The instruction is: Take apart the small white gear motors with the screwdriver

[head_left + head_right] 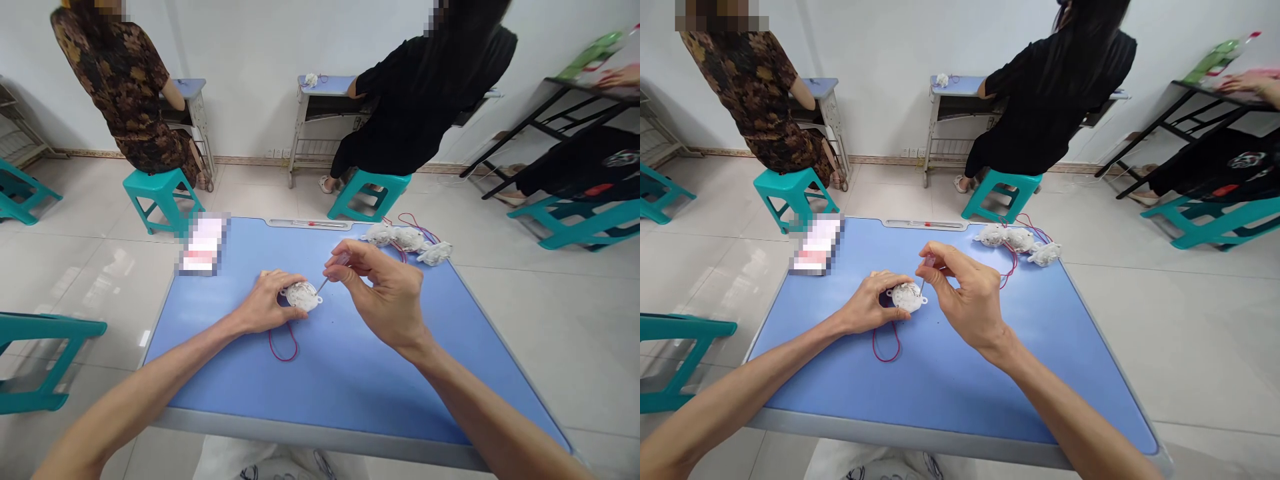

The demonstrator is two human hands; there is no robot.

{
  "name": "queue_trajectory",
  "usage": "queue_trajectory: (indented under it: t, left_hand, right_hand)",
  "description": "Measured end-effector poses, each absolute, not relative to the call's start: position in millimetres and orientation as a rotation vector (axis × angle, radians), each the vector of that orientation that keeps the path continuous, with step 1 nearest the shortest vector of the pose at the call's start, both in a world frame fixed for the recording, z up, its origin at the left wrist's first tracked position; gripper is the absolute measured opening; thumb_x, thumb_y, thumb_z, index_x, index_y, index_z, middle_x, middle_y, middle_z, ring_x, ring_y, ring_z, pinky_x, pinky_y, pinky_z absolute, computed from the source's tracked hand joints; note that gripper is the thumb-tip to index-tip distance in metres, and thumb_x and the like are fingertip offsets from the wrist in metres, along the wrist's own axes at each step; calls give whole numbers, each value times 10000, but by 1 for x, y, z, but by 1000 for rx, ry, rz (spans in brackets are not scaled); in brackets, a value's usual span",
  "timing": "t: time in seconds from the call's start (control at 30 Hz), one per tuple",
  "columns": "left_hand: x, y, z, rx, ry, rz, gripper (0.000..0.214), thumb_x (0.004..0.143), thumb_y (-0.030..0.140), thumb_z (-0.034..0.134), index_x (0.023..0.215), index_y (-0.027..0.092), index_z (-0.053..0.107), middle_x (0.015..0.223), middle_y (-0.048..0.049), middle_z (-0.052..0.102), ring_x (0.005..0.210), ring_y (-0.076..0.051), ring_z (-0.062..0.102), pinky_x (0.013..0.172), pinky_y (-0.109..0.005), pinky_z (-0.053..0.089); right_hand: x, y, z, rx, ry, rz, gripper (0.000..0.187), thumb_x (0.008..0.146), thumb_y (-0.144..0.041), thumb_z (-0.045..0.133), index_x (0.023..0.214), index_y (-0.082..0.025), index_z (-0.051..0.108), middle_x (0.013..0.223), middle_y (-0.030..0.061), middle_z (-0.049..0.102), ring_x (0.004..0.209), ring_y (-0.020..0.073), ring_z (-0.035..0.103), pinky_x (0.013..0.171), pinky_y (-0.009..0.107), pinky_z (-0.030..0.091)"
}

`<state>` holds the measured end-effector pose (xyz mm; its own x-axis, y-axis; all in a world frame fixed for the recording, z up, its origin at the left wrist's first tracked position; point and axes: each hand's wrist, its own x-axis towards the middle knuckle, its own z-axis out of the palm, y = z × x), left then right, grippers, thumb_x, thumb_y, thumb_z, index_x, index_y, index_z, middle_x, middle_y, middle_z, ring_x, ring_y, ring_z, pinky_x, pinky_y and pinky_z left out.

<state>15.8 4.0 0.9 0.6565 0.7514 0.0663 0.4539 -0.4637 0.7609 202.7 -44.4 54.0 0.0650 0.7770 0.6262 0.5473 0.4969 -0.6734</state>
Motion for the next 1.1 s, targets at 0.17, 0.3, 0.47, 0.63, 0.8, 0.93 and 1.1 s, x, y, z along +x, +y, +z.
queue_trajectory:
  t: [0.17,0.3,0.47,0.63,0.8,0.93,1.1]
  left_hand:
    - [15,5,0,2136,916,501,550,709,326,827,1215,237,633,1076,-28,712,1017,-240,608,997,-404,368]
    - [15,5,-1,2125,915,513,550,709,314,822,1221,253,630,1109,-25,706,1027,-244,615,1008,-410,367]
    - [14,5,-2,2138,906,513,529,721,307,805,1218,253,634,1087,-21,709,1008,-240,616,999,-413,374]
    - [14,6,-1,2127,896,509,535,712,299,815,1211,241,629,1117,-26,705,1042,-243,605,1008,-408,363]
    - [15,5,0,2125,914,511,538,696,274,832,1196,236,636,1076,-24,708,1009,-236,605,988,-399,373]
    - [15,5,-3,2123,909,531,540,711,285,829,1211,232,631,1087,-26,707,1005,-231,603,991,-398,365]
    - [14,5,-2,2123,909,531,551,701,289,839,1208,221,634,1074,-23,704,1006,-230,603,989,-393,369]
  right_hand:
    - [206,-44,53,-1167,-1629,309,85,908,-208,610,963,-244,663,770,-18,714,658,147,701,656,307,606]
    - [208,-45,55,-1140,-1630,395,83,909,-197,594,954,-238,651,758,-17,718,648,142,690,647,302,601]
    - [214,-43,60,-1094,-1665,519,105,933,-187,547,959,-232,638,784,-7,722,672,142,674,674,317,597]
    - [219,-40,62,-1032,-1713,658,210,970,-181,478,1135,-236,596,848,15,721,755,148,683,718,335,599]
    - [218,-41,61,-1046,-1746,596,186,982,-204,474,1143,-253,553,879,13,688,741,135,647,683,308,574]
    - [214,-41,59,-1086,-1767,405,75,936,-219,573,987,-256,613,883,14,637,765,144,601,676,309,551]
    - [211,-40,58,-1090,-1599,396,224,869,-180,666,1073,-266,630,795,-27,596,694,127,608,698,317,590]
